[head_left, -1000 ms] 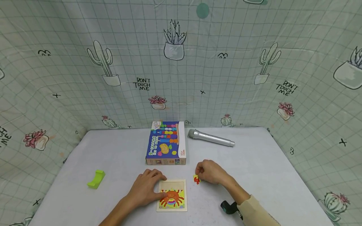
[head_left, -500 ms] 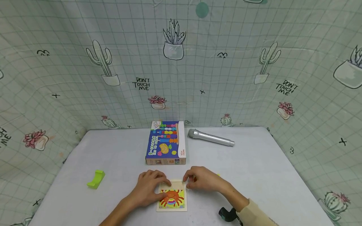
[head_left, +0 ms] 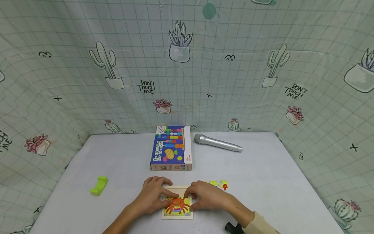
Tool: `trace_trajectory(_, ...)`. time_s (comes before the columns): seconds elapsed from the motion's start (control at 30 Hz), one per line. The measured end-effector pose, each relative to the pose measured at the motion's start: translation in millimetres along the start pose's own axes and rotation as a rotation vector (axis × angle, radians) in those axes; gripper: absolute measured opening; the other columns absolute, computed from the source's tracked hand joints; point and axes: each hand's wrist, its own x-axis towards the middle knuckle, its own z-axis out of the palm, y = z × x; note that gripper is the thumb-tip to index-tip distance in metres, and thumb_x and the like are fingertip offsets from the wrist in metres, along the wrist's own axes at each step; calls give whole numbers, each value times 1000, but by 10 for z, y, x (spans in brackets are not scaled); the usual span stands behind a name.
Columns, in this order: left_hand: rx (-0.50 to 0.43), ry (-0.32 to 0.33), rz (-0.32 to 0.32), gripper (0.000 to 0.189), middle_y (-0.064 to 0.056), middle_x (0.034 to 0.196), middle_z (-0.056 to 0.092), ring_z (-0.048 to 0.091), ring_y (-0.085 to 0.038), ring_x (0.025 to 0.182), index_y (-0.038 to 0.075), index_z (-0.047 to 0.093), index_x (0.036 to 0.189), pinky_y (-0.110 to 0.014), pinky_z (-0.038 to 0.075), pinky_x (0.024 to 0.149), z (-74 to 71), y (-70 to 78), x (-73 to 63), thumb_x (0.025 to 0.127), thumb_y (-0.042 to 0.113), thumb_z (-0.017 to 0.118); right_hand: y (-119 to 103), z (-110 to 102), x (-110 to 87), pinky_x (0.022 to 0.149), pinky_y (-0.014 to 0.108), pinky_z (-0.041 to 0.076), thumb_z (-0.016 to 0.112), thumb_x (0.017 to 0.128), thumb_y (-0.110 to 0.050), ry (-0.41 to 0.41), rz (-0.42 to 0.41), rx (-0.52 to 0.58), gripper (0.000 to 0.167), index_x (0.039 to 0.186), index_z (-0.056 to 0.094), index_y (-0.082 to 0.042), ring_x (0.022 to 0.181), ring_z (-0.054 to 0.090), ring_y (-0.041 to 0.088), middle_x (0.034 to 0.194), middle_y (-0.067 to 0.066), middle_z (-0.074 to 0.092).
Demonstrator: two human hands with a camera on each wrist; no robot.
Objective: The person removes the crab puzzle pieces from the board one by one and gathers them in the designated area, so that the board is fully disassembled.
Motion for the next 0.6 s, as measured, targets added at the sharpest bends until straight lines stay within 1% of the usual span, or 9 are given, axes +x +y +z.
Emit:
trace_trajectory(0.17,-5,-13,-12,24,4,126,59,45,-27,123,46,77,107,-72,29,104,-2,-4,-4,84,40,80,-2,6,4,69,20,43,83,81,-39,10,10,-41,34,110,72,-24,77,47,2,85,-14,54)
trace_trajectory(0.27,-3,-12,-15,25,4,125,60,45,-27,123,46,77,107,-71,29,104,-3,1,-6,83,40,80,4,10,8,70,20,44,83,82,-39,18,10,-50,33,109,72,-24,78,47,2,84,-14,54)
trace_trajectory(0.6,-1,-9,-15,25,3,125,60,45,-28,123,46,77,107,-71,29,104,0,0,-6,83,40,81,25,44,47,66,19,43,81,85,-32,38,15,0,20,101,71,-25,72,47,0,80,-14,54)
